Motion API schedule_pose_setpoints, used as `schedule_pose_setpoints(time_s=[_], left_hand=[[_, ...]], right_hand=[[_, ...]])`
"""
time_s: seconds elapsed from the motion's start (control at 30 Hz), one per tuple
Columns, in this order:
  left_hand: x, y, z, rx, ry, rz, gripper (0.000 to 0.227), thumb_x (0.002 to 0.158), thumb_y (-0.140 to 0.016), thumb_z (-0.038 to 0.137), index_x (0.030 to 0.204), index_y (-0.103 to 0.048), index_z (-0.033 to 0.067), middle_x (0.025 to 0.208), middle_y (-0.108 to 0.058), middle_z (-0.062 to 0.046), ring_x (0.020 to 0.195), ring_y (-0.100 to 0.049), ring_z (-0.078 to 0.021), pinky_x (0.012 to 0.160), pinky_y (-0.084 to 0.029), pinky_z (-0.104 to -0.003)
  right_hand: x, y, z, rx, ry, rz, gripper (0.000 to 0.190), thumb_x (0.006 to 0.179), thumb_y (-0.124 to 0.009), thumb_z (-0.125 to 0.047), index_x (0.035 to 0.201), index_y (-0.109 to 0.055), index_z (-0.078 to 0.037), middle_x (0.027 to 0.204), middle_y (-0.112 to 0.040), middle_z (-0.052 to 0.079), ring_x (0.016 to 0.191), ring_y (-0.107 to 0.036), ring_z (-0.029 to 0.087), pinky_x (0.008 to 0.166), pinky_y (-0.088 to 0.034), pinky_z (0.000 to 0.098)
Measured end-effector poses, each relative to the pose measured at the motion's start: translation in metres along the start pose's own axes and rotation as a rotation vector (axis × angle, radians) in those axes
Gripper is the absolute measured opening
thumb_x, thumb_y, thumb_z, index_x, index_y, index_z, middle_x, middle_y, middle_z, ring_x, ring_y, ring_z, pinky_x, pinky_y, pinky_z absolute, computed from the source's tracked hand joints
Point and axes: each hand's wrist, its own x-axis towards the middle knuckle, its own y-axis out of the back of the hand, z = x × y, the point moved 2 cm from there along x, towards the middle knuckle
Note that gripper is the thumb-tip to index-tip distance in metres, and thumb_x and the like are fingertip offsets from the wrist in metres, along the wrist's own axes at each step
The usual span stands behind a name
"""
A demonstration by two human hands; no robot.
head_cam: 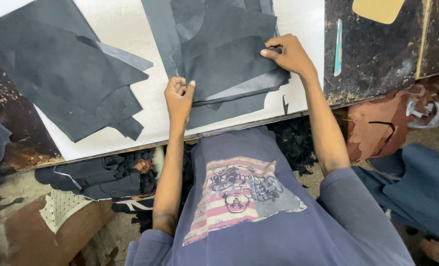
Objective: The person gathers dark fabric pieces on a worktable, aligns and folds them into a compact stack, then rolls the stack into a tight cylinder. The person secures the roll with a rubber band and marks it with a pencil. The roll is placed with other similar rolls on the floor.
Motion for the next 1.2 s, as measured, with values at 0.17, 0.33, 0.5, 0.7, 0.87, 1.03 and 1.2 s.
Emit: schedule_pose_setpoints(time_s=[0.17,0.33,0.5,0.7,0.87,1.03,1.2], left_hand=[[-0.016,0.007,0.015,-0.100,-0.041,0.026,0.035,0.086,-0.076,-0.007,0.107,-0.050,0.0032,0.087,-0.051,-0.001,0.078,-0.052,-0.0071,0.069,-0.044,-0.021],[-0.002,0.011,0.034,-0.031,-0.080,0.068,0.050,0.080,-0.082,-0.003,0.119,-0.052,0.0004,0.092,-0.054,-0.003,0.082,-0.055,-0.0089,0.075,-0.050,-0.022],[0.009,0.009,0.001,0.108,0.048,0.072,0.047,0.089,-0.081,0.010,0.126,-0.054,-0.0011,0.102,-0.059,-0.006,0.086,-0.058,-0.0112,0.077,-0.052,-0.025],[-0.001,0.011,-0.002,0.336,-0.166,0.208,0.032,0.095,-0.064,0.001,0.127,-0.058,0.0013,0.112,-0.057,-0.010,0.093,-0.059,-0.0147,0.080,-0.053,-0.027],[-0.028,0.018,0.018,0.450,-0.394,0.417,0.032,0.094,-0.057,-0.006,0.124,-0.059,0.0022,0.115,-0.058,-0.011,0.095,-0.060,-0.0155,0.084,-0.051,-0.029],[-0.042,0.077,0.009,0.444,-0.372,0.486,0.021,0.097,-0.060,-0.004,0.116,-0.063,0.0033,0.110,-0.062,-0.008,0.088,-0.063,-0.0147,0.077,-0.053,-0.027],[0.002,0.197,-0.014,0.238,-0.220,0.729,0.024,0.095,-0.062,-0.002,0.119,-0.061,-0.0020,0.109,-0.067,-0.011,0.093,-0.066,-0.0163,0.084,-0.056,-0.029]], right_hand=[[-0.013,-0.005,-0.008,-0.025,-0.083,0.045,0.021,0.093,-0.081,-0.002,0.099,-0.064,0.009,0.082,-0.058,0.014,0.077,-0.051,0.015,0.073,-0.046,0.0331],[0.011,0.003,-0.025,0.175,-0.097,-0.038,0.052,0.079,-0.063,0.013,0.127,-0.076,0.000,0.085,-0.057,0.005,0.079,-0.048,0.015,0.072,-0.041,0.0309],[0.015,-0.013,-0.011,0.058,0.051,0.065,0.047,0.080,-0.067,0.011,0.126,-0.071,0.001,0.110,-0.067,0.006,0.098,-0.060,0.012,0.084,-0.051,0.0242],[0.005,-0.036,-0.002,0.013,-0.094,0.264,0.035,0.089,-0.062,0.014,0.113,-0.078,-0.005,0.107,-0.067,0.007,0.089,-0.061,0.017,0.075,-0.047,0.0240],[-0.012,-0.026,-0.033,0.032,0.134,0.384,0.045,0.085,-0.057,0.018,0.123,-0.071,-0.001,0.127,-0.063,0.013,0.115,-0.065,0.022,0.101,-0.058,0.0297],[-0.042,-0.066,-0.086,0.271,0.135,0.388,0.024,0.103,-0.070,0.006,0.126,-0.071,0.001,0.127,-0.069,0.012,0.114,-0.067,0.019,0.102,-0.056,0.0301],[-0.061,-0.141,-0.168,0.770,-0.023,0.017,0.046,0.095,-0.072,-0.001,0.139,-0.058,0.003,0.130,-0.064,0.015,0.124,-0.065,0.021,0.109,-0.053,0.0318]])
